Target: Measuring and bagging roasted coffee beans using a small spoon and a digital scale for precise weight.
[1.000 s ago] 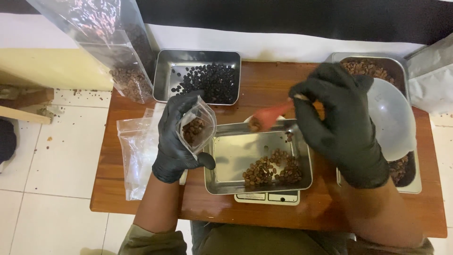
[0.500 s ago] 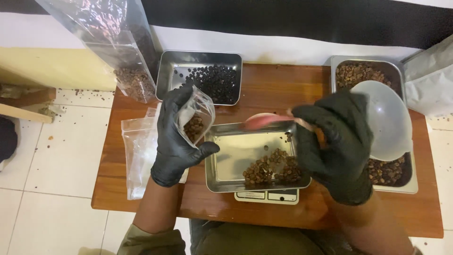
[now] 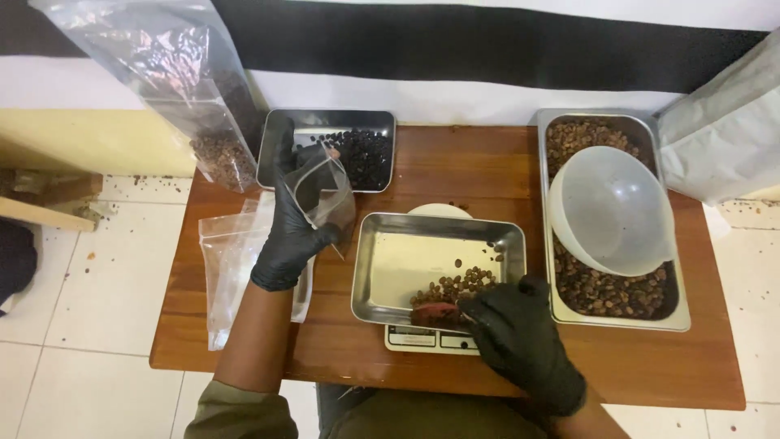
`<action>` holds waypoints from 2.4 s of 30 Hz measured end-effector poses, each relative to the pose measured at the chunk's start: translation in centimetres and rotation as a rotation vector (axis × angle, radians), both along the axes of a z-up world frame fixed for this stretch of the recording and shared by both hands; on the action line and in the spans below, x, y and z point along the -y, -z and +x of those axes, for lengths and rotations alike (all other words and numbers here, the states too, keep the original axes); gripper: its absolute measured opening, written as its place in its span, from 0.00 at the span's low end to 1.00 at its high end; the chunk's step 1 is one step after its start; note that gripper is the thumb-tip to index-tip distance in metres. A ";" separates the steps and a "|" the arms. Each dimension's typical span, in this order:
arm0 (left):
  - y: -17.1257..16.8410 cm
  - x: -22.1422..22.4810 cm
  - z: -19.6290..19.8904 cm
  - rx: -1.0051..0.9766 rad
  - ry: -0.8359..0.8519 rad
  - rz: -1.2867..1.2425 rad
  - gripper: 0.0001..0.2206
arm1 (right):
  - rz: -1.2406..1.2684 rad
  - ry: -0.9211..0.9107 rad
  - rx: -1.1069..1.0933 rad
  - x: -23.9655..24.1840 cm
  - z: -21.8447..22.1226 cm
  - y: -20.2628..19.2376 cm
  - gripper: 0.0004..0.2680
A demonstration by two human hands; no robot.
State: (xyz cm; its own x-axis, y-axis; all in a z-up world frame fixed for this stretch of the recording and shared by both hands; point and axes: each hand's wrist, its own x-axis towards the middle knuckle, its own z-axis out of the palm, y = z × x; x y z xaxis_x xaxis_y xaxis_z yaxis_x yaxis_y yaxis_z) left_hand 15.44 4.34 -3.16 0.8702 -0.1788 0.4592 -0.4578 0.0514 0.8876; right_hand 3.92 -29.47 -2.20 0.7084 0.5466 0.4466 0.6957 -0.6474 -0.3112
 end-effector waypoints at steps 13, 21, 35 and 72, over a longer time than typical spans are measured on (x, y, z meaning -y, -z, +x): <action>-4.4 1.5 -1.8 -0.069 -0.037 0.124 0.61 | 0.200 0.065 0.151 0.8 -0.4 2.8 0.09; -5.9 2.3 -5.2 0.014 -0.183 0.106 0.45 | 0.280 0.048 0.221 1.1 0.0 3.7 0.07; -9.0 3.4 -13.1 0.006 -0.418 0.519 0.49 | 0.483 0.032 0.223 1.2 1.5 3.4 0.04; -3.7 7.4 -18.2 -0.122 -0.260 0.868 0.50 | -0.191 -0.261 0.034 3.1 7.0 1.6 0.08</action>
